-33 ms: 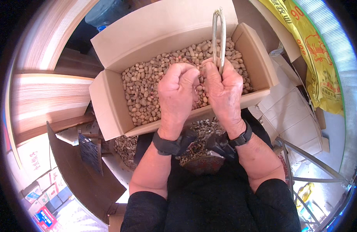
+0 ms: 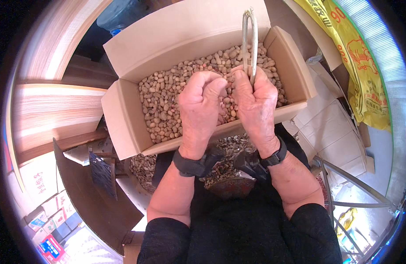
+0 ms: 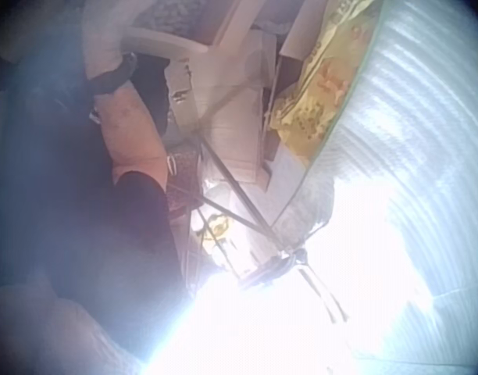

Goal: Cracking and processing nuts using a nutcracker tool.

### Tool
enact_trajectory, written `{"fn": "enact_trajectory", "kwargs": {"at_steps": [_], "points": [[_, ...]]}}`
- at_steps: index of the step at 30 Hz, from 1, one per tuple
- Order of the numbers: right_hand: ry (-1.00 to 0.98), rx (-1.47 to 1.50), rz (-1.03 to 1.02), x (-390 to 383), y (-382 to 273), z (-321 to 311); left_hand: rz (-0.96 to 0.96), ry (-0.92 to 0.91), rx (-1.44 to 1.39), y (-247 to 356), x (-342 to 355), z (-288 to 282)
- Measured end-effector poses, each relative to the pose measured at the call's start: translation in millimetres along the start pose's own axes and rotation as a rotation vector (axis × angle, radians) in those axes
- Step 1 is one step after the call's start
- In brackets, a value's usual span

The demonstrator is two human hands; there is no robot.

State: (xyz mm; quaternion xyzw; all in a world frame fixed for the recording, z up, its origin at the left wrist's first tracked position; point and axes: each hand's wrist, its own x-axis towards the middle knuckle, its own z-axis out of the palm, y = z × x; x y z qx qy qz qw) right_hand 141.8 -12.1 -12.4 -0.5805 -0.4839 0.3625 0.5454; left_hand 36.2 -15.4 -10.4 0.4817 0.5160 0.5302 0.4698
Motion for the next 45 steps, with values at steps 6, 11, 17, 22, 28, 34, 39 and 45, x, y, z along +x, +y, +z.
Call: {"fn": "enact_trajectory", "kwargs": {"at_steps": [6, 11, 17, 22, 28, 34, 39, 45], "points": [[0.042, -0.095, -0.154, -1, 0, 0, 0.085, 0.032, 0.057, 4, 2, -3], [-0.04, 0.025, -0.035, 0, 0, -1, -0.277, -0.088, -0.466, -1, 4, -8], [-0.192, 0.21, 0.058, -4, -10, -1, -0.292, -0.021, -0.55, -7, 4, -6], [-0.113, 0.273, 0.117, -1, -7, -5, -0.241, -0.015, -0.482, -5, 4, -5], [-0.103, 0.284, 0.118, -2, -7, -4, -0.194, 0.013, -0.422, -4, 4, -5], [-0.046, 0.293, 0.125, 0, -8, -5, 0.061, 0.14, -0.058, 11, -2, 4], [-0.064, 0.235, 0.096, -2, -6, -7, 0.025, 0.069, -0.132, 3, -1, 4], [-0.055, 0.309, 0.138, -2, -7, -6, -0.122, 0.042, -0.315, 6, -1, -1]]}}
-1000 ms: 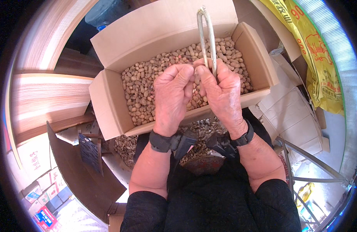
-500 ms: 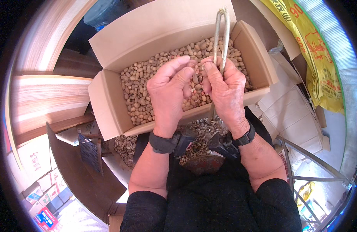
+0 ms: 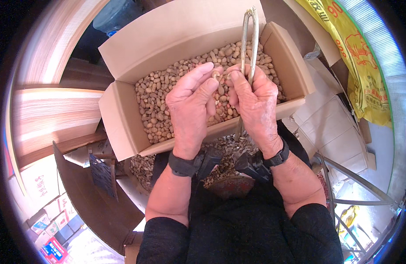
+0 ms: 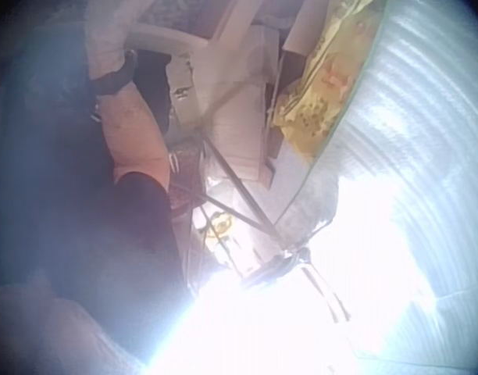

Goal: Cracking and processing nuts using a nutcracker tool.

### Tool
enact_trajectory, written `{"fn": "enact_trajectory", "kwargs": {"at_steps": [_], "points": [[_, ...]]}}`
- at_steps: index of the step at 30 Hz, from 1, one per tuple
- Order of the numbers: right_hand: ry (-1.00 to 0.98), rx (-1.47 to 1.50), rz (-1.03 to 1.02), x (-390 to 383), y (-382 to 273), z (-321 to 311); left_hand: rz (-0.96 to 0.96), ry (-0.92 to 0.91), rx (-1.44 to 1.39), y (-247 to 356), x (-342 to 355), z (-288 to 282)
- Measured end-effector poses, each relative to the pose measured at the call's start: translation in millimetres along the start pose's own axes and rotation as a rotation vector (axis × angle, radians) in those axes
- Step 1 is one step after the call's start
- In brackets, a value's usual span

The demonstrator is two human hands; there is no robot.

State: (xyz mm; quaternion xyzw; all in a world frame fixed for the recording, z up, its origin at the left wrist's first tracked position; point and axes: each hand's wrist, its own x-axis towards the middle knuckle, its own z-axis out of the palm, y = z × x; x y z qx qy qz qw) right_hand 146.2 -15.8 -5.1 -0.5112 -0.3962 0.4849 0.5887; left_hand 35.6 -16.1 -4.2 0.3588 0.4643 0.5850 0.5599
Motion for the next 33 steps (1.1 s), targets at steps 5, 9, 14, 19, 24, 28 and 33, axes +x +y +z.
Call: {"fn": "enact_trajectory", "kwargs": {"at_steps": [5, 9, 14, 19, 24, 28, 33], "points": [[-0.08, -0.128, 0.012, 0, -2, -3, -0.091, -0.044, 0.001, -4, 3, -2], [-0.192, -0.249, -0.055, 3, -3, -8, -0.101, -0.051, -0.001, -3, 4, -2], [-0.24, -0.443, -0.222, 5, -7, -14, -0.127, -0.111, 0.033, -2, 4, -4], [-0.271, -0.527, -0.44, 5, 0, -20, -0.183, -0.139, 0.073, -1, 3, -4], [-0.254, -0.538, -0.361, 5, -3, -24, -0.227, -0.166, -0.039, -2, 3, -2], [-0.277, -0.471, -0.183, 5, -4, -28, -0.264, -0.199, -0.112, -5, 5, -6], [-0.443, -0.219, 0.178, 2, -25, -34, -0.303, -0.101, -0.269, -14, 18, -24]]}}
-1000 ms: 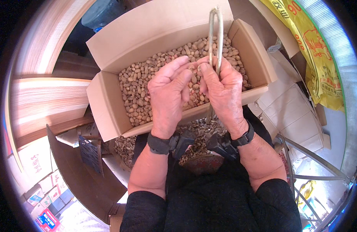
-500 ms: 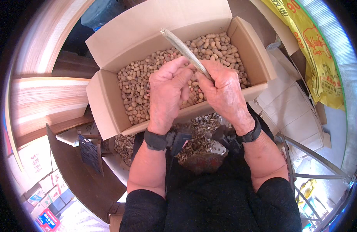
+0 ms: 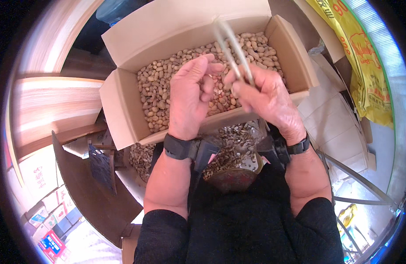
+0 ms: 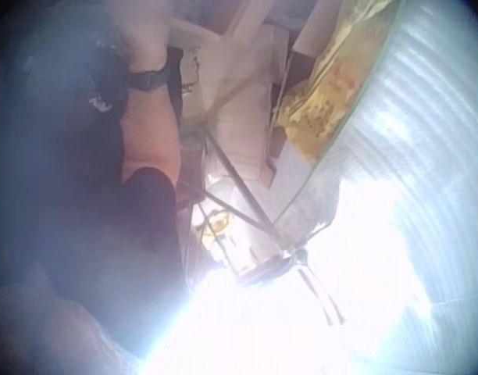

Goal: Cracking and processing nuts using a nutcracker tool.

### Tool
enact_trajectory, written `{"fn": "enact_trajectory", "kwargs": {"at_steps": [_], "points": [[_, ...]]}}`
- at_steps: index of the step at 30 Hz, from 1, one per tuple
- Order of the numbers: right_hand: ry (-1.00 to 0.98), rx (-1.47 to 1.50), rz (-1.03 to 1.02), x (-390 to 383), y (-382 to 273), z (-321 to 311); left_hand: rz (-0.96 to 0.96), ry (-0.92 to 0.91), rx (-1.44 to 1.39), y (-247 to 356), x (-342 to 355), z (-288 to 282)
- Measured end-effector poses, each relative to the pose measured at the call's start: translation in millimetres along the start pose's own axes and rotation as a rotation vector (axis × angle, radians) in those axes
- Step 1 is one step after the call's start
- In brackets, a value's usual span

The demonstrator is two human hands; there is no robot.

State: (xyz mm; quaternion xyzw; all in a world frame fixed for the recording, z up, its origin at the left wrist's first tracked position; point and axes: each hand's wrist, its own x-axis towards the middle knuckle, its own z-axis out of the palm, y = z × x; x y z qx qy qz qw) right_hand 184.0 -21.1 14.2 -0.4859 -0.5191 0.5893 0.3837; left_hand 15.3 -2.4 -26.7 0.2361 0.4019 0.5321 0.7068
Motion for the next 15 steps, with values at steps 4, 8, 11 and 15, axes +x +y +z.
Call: {"fn": "enact_trajectory", "kwargs": {"at_steps": [4, 8, 11, 15], "points": [[-0.729, -0.092, -0.051, -8, 7, -2, -0.07, 0.083, -0.283, 2, 0, -1], [-0.573, -0.061, -0.075, -8, 2, 2, -0.067, 0.122, -0.247, 6, -5, 7], [-0.259, 0.063, 0.123, -4, 4, 7, -0.014, 0.062, -0.208, 1, -6, 9], [0.064, 0.081, -0.01, 2, 15, 23, -0.053, 0.059, -0.355, -8, -2, 12]]}}
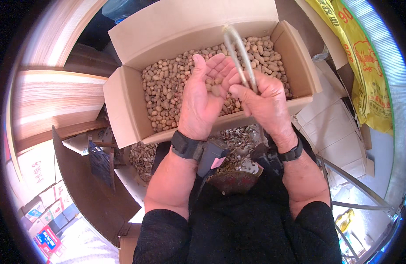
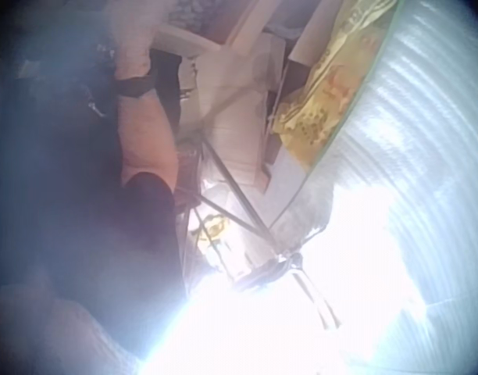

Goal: Cracking and processing nuts using a nutcracker tool.

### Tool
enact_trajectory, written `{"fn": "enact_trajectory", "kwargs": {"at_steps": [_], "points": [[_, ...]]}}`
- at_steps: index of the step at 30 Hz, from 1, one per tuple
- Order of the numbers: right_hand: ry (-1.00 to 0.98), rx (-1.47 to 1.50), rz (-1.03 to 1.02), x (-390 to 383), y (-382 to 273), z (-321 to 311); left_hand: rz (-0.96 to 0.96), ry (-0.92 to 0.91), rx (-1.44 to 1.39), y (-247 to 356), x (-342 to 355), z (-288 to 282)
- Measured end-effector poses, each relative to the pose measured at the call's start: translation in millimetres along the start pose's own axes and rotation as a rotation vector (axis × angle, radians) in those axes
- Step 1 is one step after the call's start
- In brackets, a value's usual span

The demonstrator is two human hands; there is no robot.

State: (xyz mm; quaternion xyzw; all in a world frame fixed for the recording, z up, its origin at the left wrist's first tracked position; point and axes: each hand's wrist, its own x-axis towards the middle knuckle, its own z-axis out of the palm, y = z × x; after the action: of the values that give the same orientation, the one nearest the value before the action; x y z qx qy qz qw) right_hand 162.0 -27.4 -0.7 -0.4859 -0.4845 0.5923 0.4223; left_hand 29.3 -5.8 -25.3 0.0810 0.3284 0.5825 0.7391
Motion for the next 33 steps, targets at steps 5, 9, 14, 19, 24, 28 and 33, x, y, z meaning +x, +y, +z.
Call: {"fn": "enact_trajectory", "kwargs": {"at_steps": [5, 9, 14, 19, 24, 28, 33], "points": [[0.139, -0.383, -0.224, -1, 16, 16, 0.063, -0.121, 0.1, -4, -3, 8], [0.218, -0.375, -0.221, 3, 16, 18, 0.006, -0.115, -0.028, -8, 1, 7], [0.266, -0.305, -0.182, 7, 14, 18, -0.049, -0.173, -0.091, -10, -2, 5], [0.326, -0.38, -0.353, 14, 17, 13, -0.015, -0.158, -0.077, -9, 0, 5], [0.253, -0.488, -0.534, 17, 20, 12, 0.002, -0.1, 0.001, -11, -3, 9], [0.269, -0.471, -0.457, 15, 19, 11, -0.001, -0.108, 0.004, -10, -4, 10], [0.256, 0.012, -0.078, 13, 6, 6, 0.048, -0.069, 0.077, -8, -8, 10]]}}
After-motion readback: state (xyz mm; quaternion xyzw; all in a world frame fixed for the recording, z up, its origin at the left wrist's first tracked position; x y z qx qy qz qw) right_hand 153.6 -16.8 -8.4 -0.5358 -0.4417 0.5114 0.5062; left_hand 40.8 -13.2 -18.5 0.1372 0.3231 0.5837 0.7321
